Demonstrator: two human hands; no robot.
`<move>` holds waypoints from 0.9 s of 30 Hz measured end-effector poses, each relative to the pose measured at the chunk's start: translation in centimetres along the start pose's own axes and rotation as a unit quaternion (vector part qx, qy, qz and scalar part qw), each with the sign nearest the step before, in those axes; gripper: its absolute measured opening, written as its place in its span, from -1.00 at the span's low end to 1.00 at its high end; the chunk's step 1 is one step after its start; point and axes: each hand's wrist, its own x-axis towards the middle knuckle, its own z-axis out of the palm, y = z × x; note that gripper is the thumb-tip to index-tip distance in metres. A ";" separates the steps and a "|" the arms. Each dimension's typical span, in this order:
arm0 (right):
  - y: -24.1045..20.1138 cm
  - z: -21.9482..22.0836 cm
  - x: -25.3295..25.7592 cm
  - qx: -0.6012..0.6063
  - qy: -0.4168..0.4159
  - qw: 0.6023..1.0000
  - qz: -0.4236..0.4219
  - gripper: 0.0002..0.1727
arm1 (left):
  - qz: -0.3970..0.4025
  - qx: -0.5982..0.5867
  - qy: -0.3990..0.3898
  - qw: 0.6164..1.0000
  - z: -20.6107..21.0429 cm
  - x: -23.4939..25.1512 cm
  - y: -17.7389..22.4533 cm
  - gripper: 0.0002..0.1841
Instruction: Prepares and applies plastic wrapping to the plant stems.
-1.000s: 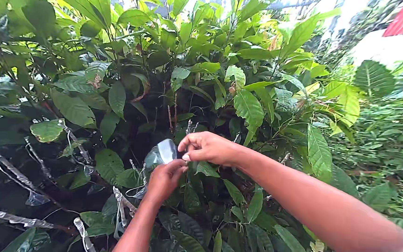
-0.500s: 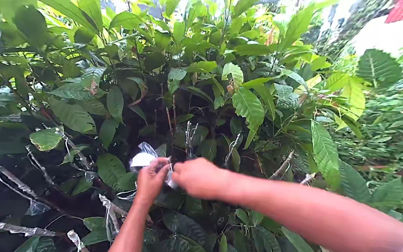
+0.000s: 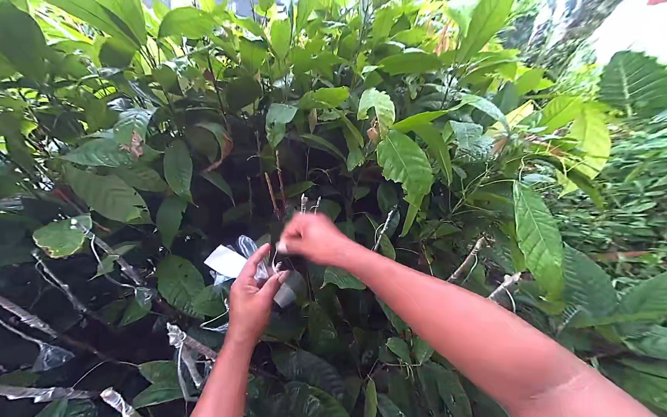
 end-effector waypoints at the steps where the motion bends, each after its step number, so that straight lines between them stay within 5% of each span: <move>1: 1.0 0.8 -0.6 0.107 -0.047 0.991 0.057 -0.80 | 0.013 -0.021 0.003 1.000 -0.4 -0.1 -0.3 -0.53; 3: 1.8 1.9 -2.0 0.263 -0.113 0.952 0.106 -0.83 | 0.038 -0.033 0.005 0.999 -0.7 -0.2 -0.5 -0.81; 5: 1.7 2.4 -3.1 0.279 -0.123 0.950 0.067 -0.83 | 0.041 -0.014 0.020 0.999 -0.6 -0.1 -0.3 -0.89; 7: 0.9 2.8 -3.4 0.170 -0.074 0.981 0.050 -0.67 | 0.040 0.024 0.036 0.998 -0.1 0.0 -0.2 -0.89; 10: 0.7 3.6 -2.5 0.131 0.075 0.981 0.125 -0.76 | -0.021 0.001 -0.010 1.000 0.6 0.3 0.4 -0.88; 12: 1.5 4.4 -2.8 -0.011 0.121 0.992 0.026 -0.77 | -0.071 -0.056 -0.030 0.995 0.5 0.5 0.8 -0.89; 15: 2.6 5.0 -3.5 -0.232 0.183 0.926 -0.235 -0.83 | -0.084 -0.082 -0.007 0.993 0.2 0.5 0.9 -0.93; 17: 2.8 3.8 -3.6 -0.255 0.182 0.908 -0.280 -0.81 | -0.069 -0.069 0.001 0.995 0.0 0.3 0.8 -0.96; 22: 2.5 1.1 -5.9 -0.141 0.087 0.983 -0.081 -0.74 | -0.033 -0.017 0.110 0.993 -1.3 0.5 0.6 -0.84; 27: -3.5 6.7 -10.0 0.087 -0.062 0.971 -0.213 -0.81 | -0.113 0.005 0.139 0.984 1.3 1.4 2.1 -0.91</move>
